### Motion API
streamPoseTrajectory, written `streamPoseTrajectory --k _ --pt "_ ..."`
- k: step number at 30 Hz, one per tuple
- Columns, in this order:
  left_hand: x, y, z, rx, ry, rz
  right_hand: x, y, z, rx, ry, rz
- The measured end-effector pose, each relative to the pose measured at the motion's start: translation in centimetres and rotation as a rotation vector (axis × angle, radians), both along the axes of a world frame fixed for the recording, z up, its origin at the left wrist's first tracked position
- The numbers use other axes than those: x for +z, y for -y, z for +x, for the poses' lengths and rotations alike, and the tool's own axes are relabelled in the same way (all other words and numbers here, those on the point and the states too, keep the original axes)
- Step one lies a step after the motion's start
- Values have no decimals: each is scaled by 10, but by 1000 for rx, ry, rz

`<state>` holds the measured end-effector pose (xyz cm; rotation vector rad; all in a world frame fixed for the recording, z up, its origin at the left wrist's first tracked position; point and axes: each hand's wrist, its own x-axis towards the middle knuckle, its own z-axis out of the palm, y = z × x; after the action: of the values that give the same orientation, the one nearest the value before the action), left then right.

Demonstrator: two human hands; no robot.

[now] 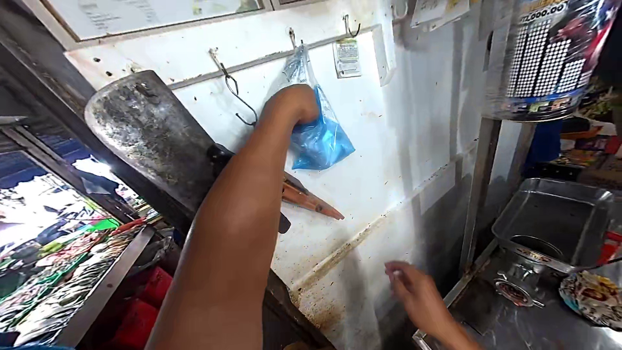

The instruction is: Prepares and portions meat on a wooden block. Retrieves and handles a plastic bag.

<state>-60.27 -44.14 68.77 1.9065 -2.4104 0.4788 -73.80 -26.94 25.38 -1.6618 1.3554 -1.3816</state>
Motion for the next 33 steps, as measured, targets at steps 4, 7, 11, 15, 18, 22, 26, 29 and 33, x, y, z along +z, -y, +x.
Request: streamPoseTrajectory --k 4,7,11,15,18,22,26,29,33 --pt "12 7 13 10 51 -7 137 41 0 -38 -124 -454" --pt "9 12 18 27 -99 -16 226 97 17 -106 -162 -596" --pt "2 9 18 -58 -365 -15 294 168 36 -133 -269 -475" --pt "-8 -6 26 -297 -1117 191 278 202 31 -11 -284 -339" --pt "-17 -3 36 -328 -1174 239 276 196 29 63 -130 -331" --pt "-18 -6 37 -402 -1209 206 291 187 39 45 -135 -408" --pt "-4 -20 37 -324 -859 5 291 193 40 -94 -249 -458" --pt "9 -34 36 -45 -205 -95 287 186 44 -184 -233 -445" --pt "14 -25 37 -5 -276 -9 285 180 48 -272 -260 -402"
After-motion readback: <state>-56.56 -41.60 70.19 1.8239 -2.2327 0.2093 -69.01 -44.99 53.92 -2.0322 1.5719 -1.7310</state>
